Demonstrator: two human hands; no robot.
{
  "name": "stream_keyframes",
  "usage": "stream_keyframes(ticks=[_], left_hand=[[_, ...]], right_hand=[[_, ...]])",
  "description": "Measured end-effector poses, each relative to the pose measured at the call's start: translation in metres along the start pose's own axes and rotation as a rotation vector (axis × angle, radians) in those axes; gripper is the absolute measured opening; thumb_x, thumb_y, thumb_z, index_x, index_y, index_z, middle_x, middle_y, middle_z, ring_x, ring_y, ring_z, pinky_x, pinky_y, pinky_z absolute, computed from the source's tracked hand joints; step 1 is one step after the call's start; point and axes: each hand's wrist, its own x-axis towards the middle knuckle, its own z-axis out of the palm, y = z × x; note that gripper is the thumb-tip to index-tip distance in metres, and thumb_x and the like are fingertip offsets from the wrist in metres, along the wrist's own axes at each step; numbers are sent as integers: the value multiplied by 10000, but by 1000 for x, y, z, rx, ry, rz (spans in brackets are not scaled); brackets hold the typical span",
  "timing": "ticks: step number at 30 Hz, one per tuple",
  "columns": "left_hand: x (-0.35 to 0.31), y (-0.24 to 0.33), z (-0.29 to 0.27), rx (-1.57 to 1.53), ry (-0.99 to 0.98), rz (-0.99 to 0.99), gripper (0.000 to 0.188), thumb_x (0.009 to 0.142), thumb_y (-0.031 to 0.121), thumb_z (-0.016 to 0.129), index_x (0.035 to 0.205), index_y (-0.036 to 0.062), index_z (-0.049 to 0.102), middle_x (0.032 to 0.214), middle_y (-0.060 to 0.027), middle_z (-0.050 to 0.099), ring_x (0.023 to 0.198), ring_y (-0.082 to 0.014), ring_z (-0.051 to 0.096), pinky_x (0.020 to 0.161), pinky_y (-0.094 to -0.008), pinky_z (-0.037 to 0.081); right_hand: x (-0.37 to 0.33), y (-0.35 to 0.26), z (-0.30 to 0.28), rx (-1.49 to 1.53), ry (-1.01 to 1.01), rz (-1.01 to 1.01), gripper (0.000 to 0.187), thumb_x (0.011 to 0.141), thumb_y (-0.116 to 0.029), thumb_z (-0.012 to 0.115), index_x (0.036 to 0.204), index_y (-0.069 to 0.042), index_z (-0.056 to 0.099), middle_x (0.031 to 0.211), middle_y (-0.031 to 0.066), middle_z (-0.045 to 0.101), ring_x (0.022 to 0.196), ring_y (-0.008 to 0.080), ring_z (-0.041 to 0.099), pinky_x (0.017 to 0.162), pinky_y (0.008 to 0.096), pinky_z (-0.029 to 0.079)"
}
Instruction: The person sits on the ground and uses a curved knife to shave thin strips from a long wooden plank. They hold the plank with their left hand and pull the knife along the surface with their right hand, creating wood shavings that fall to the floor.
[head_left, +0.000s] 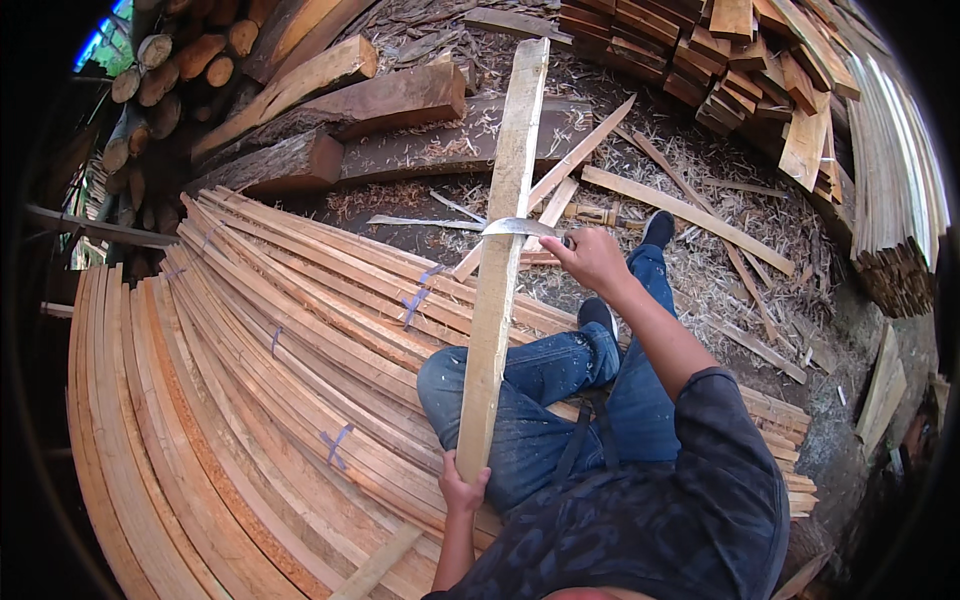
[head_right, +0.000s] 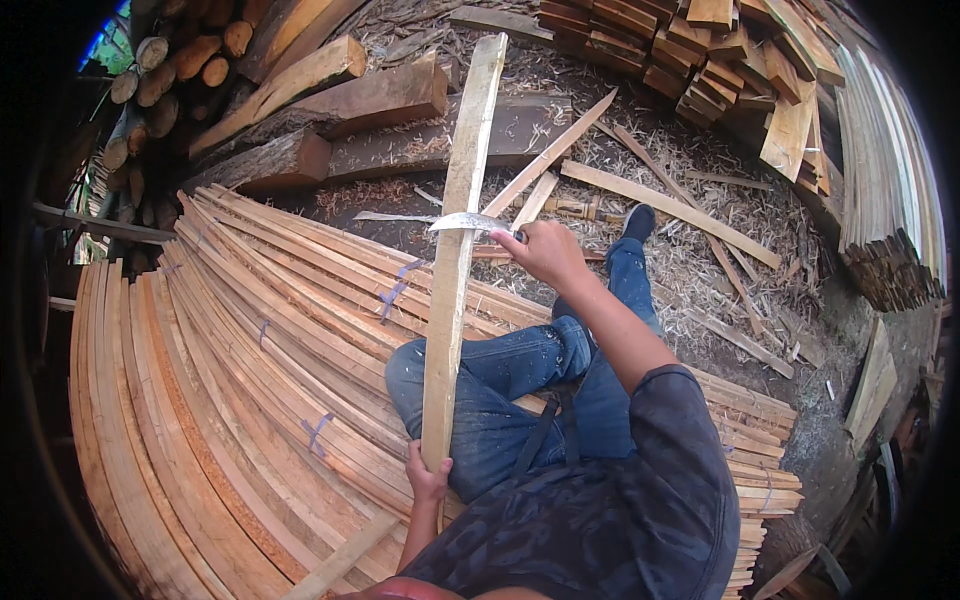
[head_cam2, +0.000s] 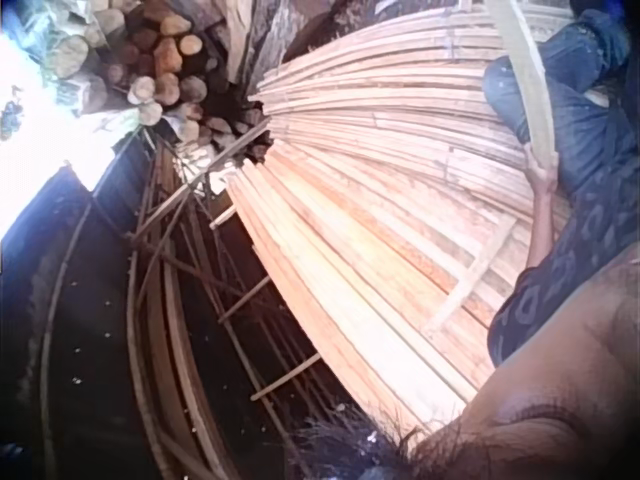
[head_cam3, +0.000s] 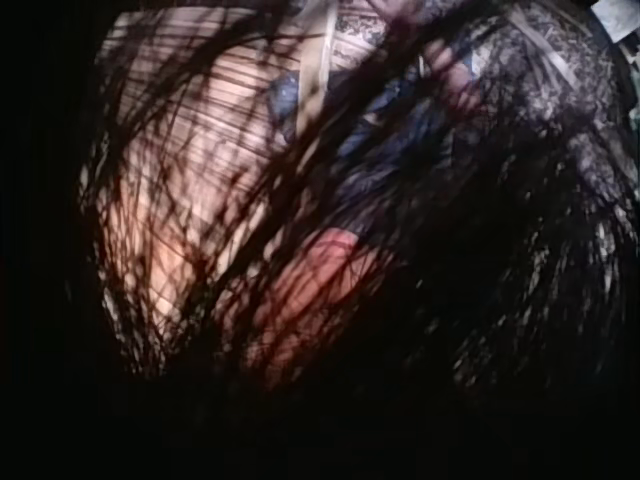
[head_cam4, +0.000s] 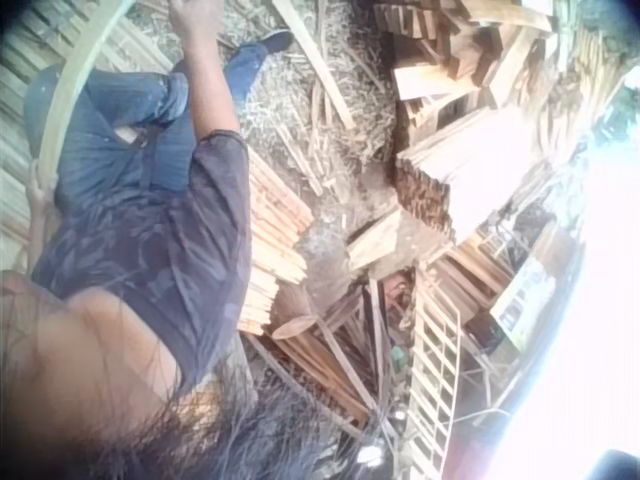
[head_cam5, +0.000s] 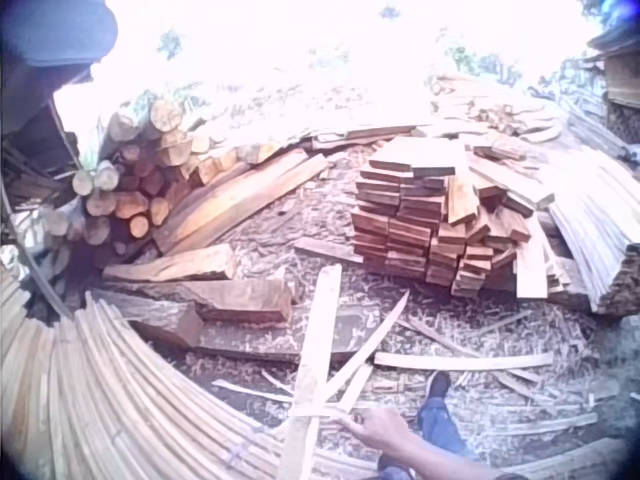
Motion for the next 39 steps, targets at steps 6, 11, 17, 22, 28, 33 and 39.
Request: stream_keyframes(ticks=[6, 11, 17, 22, 28, 33, 39], left_hand=[[1, 2, 3, -24, 39, -16, 644, 683, 485, 798, 1095, 58, 546, 887, -177, 657, 835, -379, 660, 731, -440, 515], [2, 9, 5, 17, 60, -12, 634, 680, 483, 799, 1080, 62, 544, 861, -175, 656, 820, -390, 658, 711, -450, 512], [3, 3, 7, 62, 59, -25, 649, 655, 468, 808, 1077, 57, 536, 851, -182, 651, 809, -401, 651, 704, -459, 508], [0, 0, 6, 23, 46, -46, 669, 653, 480, 798, 1086, 48, 528, 865, -196, 655, 818, -409, 653, 710, -465, 512], [5, 2, 6, 110, 45, -15, 680, 647, 473, 796, 1100, 44, 525, 881, -198, 657, 811, -413, 654, 701, -470, 516], [-1, -3, 4, 94, 44, -44, 683, 632, 452, 809, 1101, 48, 522, 863, -191, 651, 810, -417, 650, 698, -473, 512], [-1, -8, 6, 59, 52, -29, 671, 628, 437, 816, 1092, 53, 521, 855, -186, 647, 807, -407, 650, 703, -466, 511]], right_hand=[[62, 23, 0, -292, 66, -195, 745, 796, -759, 550, 586, -49, 639, 541, 152, 592, 528, 344, 615, 521, 442, 501], [84, 45, 5, -235, 157, -21, 813, 817, -785, 487, 669, -11, 686, 600, 198, 630, 598, 368, 655, 546, 453, 525], [68, 23, 7, -40, 108, 39, 769, 847, -719, 516, 714, 16, 701, 635, 226, 638, 649, 391, 668, 636, 466, 541], [39, -15, 3, -151, -70, -275, 725, 853, -671, 564, 655, 20, 663, 626, 237, 614, 628, 396, 640, 592, 474, 501], [114, 43, -37, -212, 224, 117, 809, 868, -718, 494, 657, 46, 657, 661, 262, 630, 692, 414, 662, 636, 478, 521], [74, 11, -15, -30, 78, -110, 732, 881, -655, 536, 672, 34, 670, 579, 233, 602, 593, 389, 641, 576, 476, 508], [58, -8, -6, -162, -2, -256, 708, 850, -681, 563, 626, -14, 645, 540, 183, 580, 546, 376, 605, 540, 455, 490]])
